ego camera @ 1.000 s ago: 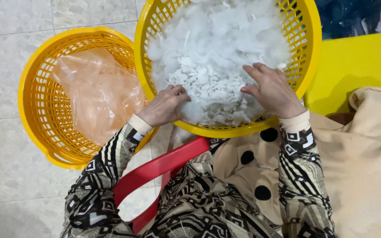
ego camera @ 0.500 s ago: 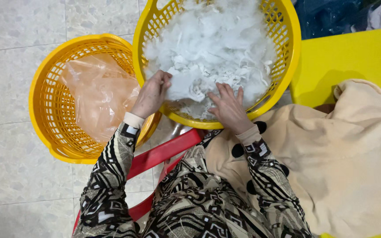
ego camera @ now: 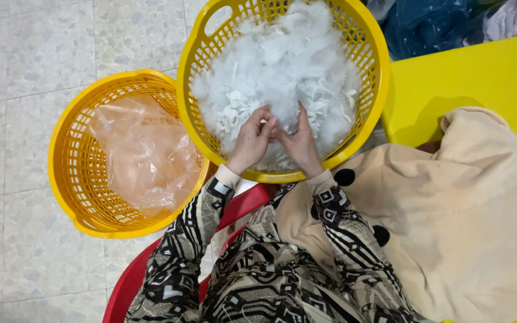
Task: The person repeatedly takes handfuls of white fluffy material from a yellow basket and pushes it into the opening of a beige polka-dotted fabric item. The person occasionally adjusts the fabric item to make room for more stuffing.
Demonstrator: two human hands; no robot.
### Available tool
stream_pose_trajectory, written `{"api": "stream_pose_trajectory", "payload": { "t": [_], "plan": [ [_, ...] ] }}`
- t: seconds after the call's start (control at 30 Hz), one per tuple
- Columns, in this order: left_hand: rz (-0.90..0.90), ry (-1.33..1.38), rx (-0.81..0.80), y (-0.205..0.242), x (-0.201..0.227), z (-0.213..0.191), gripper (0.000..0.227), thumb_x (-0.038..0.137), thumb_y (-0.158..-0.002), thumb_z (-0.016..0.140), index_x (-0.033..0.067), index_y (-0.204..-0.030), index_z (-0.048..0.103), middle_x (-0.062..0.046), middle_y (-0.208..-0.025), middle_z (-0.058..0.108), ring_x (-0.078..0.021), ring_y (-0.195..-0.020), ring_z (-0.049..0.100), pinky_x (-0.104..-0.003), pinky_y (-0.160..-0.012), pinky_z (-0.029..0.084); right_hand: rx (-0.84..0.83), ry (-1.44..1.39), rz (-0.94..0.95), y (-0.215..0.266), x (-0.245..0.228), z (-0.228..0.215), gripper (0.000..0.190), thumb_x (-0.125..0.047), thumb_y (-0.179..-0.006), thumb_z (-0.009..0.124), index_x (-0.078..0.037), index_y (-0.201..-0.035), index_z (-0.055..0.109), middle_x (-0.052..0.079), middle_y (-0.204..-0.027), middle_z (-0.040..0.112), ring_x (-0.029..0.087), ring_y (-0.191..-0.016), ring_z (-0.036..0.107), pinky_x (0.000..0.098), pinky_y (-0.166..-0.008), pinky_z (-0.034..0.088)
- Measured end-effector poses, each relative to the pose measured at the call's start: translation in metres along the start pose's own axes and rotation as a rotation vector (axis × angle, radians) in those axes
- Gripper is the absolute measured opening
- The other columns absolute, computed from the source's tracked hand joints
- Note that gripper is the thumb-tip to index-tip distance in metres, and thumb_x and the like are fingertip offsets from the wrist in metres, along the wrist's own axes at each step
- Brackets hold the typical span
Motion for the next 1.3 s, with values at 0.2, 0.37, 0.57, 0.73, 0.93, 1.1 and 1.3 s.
{"api": "stream_pose_trajectory", "payload": {
  "t": [0.2, 0.37, 0.57, 0.73, 0.93, 1.1, 1.3],
  "plan": [
    [0.161, -0.23, 0.215, 0.002, 0.003, -0.011, 0.023, 0.018, -0.102, 0.071, 0.0048, -0.12, 0.067, -0.009, -0.111, 0.075, -0.0179, -0.102, 0.073, -0.029, -0.075, 0.057, 0.18, -0.277, 0.186, -0.012, 0.044, -0.046, 0.04, -0.003, -0.098, 0.065, 0.003, -0.136, 0.056, 0.01, -0.124, 0.069, 0.015, -0.108, 0.065, 0.0301, -0.095, 0.054],
    [0.19, -0.333, 0.311, 0.002, 0.0, 0.002, 0.051, 0.029, -0.096, 0.075, -0.0051, -0.129, 0.057, -0.017, -0.114, 0.066, -0.0261, -0.1, 0.065, -0.036, -0.081, 0.053, 0.129, -0.38, 0.262, -0.01, 0.052, -0.038, 0.032, 0.0, -0.096, 0.056, -0.002, -0.127, 0.064, 0.003, -0.115, 0.072, 0.011, -0.102, 0.065, 0.0258, -0.093, 0.053],
    [-0.032, 0.025, 0.413, -0.033, -0.046, 0.0, 0.043, 0.037, -0.099, 0.061, -0.0052, -0.104, 0.071, -0.02, -0.096, 0.076, -0.0322, -0.088, 0.072, -0.042, -0.08, 0.053, 0.117, -0.133, 0.092, -0.01, 0.051, -0.026, 0.028, 0.006, -0.094, 0.061, -0.001, -0.12, 0.067, 0.003, -0.11, 0.072, 0.011, -0.099, 0.063, 0.0258, -0.089, 0.051],
    [-0.077, -0.28, 0.604, -0.08, -0.074, -0.033, 0.046, 0.038, -0.102, 0.055, -0.0051, -0.1, 0.07, -0.029, -0.093, 0.072, -0.0443, -0.089, 0.069, -0.048, -0.081, 0.051, 0.051, -0.396, 0.209, -0.005, 0.085, -0.009, 0.028, 0.005, -0.1, 0.059, 0.001, -0.127, 0.065, 0.002, -0.113, 0.067, 0.01, -0.1, 0.057, 0.0248, -0.09, 0.046],
    [-0.1, -0.405, 0.751, -0.106, -0.081, -0.066, 0.042, 0.038, -0.101, 0.056, -0.0015, -0.101, 0.072, -0.029, -0.096, 0.072, -0.0478, -0.095, 0.067, -0.051, -0.083, 0.05, 0.04, -0.442, 0.148, -0.003, 0.084, 0.005, 0.033, 0.005, -0.096, 0.059, 0.002, -0.128, 0.065, 0.002, -0.121, 0.067, 0.01, -0.11, 0.059, 0.0247, -0.098, 0.045],
    [-0.162, -0.359, 0.755, -0.11, -0.08, -0.08, 0.041, 0.037, -0.1, 0.056, -0.0004, -0.103, 0.072, -0.029, -0.096, 0.071, -0.0471, -0.095, 0.067, -0.051, -0.084, 0.051, 0.056, -0.395, 0.138, 0.009, 0.075, -0.004, 0.034, 0.006, -0.095, 0.058, 0.004, -0.129, 0.064, 0.004, -0.128, 0.063, 0.011, -0.116, 0.057, 0.0245, -0.103, 0.043],
    [-0.187, -0.576, 0.738, -0.134, -0.072, -0.09, 0.039, 0.035, -0.1, 0.056, -0.0003, -0.099, 0.072, -0.028, -0.098, 0.071, -0.0497, -0.097, 0.064, -0.056, -0.084, 0.048, 0.071, -0.37, 0.158, 0.02, 0.059, -0.025, 0.027, 0.007, -0.097, 0.057, 0.006, -0.122, 0.064, 0.004, -0.123, 0.059, 0.013, -0.113, 0.057, 0.0245, -0.099, 0.044]
  ]
}}
Point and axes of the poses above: each hand's wrist, its own y-axis away from the middle knuckle, its own z-axis out of the palm, x = y × z, the point moved 9 cm from there along -y, towards the middle knuckle
